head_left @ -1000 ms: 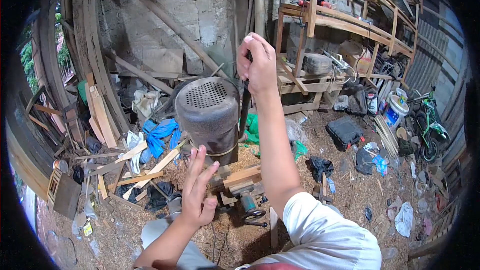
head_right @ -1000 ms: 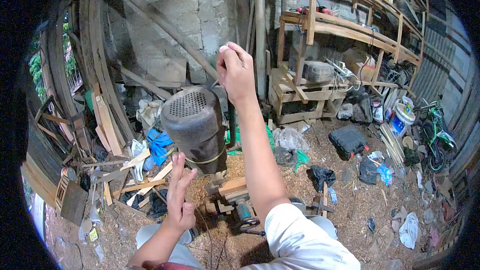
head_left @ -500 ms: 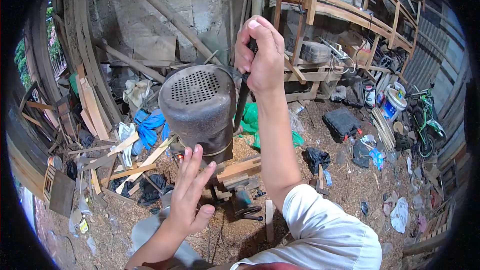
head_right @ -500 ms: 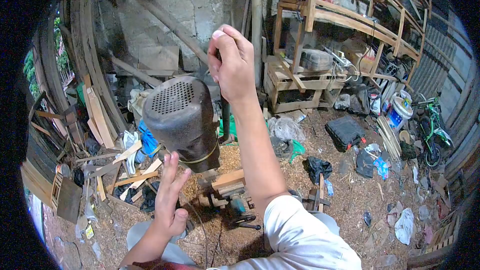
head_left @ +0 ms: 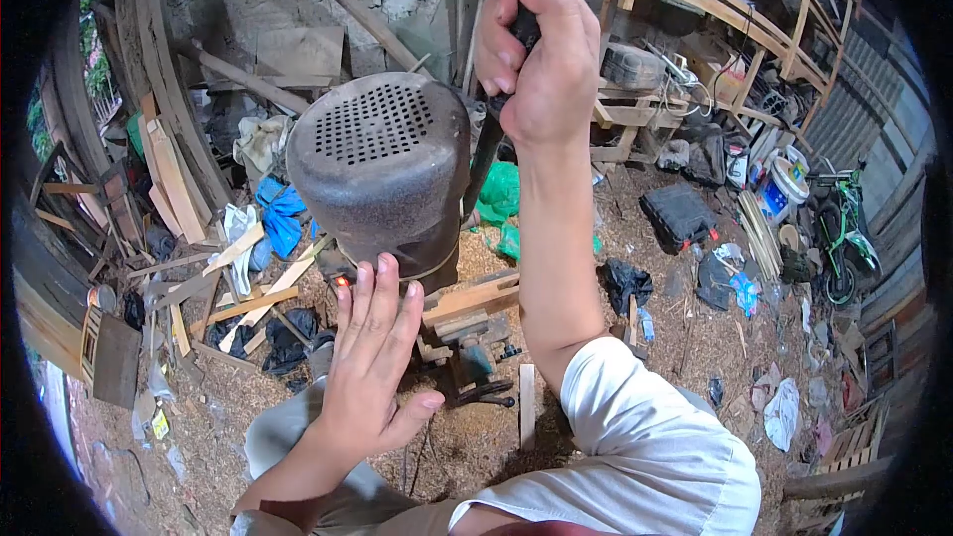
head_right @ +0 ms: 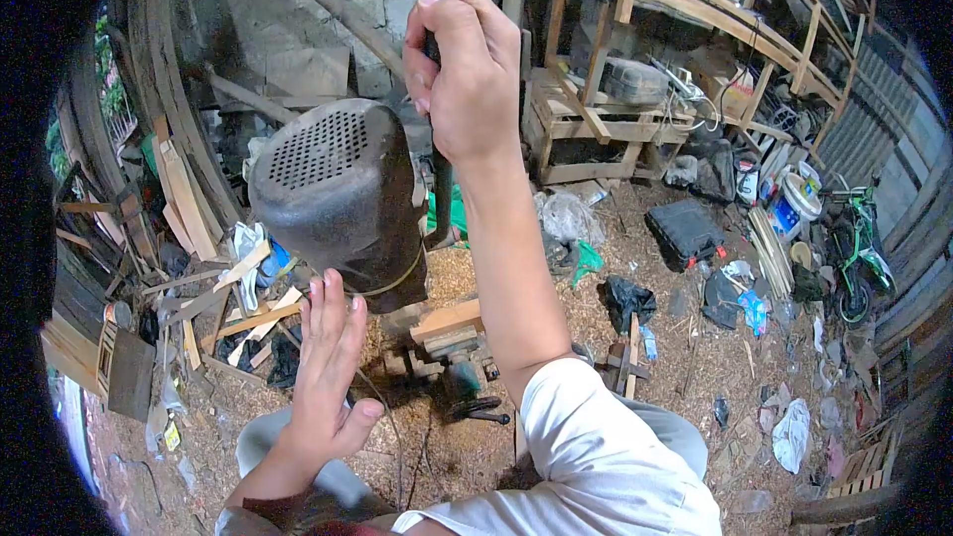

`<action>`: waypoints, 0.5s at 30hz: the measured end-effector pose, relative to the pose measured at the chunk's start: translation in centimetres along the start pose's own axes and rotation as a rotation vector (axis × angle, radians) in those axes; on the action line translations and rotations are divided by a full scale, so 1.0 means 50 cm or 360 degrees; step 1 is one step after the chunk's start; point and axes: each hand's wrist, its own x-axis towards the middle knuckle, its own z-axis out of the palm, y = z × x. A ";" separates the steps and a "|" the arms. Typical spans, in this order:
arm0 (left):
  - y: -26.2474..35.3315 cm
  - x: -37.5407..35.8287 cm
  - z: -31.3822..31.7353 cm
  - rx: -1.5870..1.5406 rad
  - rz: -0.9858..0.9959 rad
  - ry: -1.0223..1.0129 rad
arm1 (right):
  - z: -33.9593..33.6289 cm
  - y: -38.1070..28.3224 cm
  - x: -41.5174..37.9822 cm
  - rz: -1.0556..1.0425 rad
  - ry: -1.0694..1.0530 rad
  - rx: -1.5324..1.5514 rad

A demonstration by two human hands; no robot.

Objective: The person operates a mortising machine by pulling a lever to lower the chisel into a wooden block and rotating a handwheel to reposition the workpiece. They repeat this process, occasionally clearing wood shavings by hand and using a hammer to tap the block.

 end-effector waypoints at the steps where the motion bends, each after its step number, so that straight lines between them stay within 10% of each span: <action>1: -0.003 -0.001 0.000 -0.0005 -0.0010 -0.0011 | -0.004 -0.002 -0.003 -0.0027 -0.0043 -0.0008; 15: -0.092 -0.017 0.034 -0.0173 0.0118 0.0924 | 0.003 -0.005 -0.010 -0.0212 -0.0110 -0.0118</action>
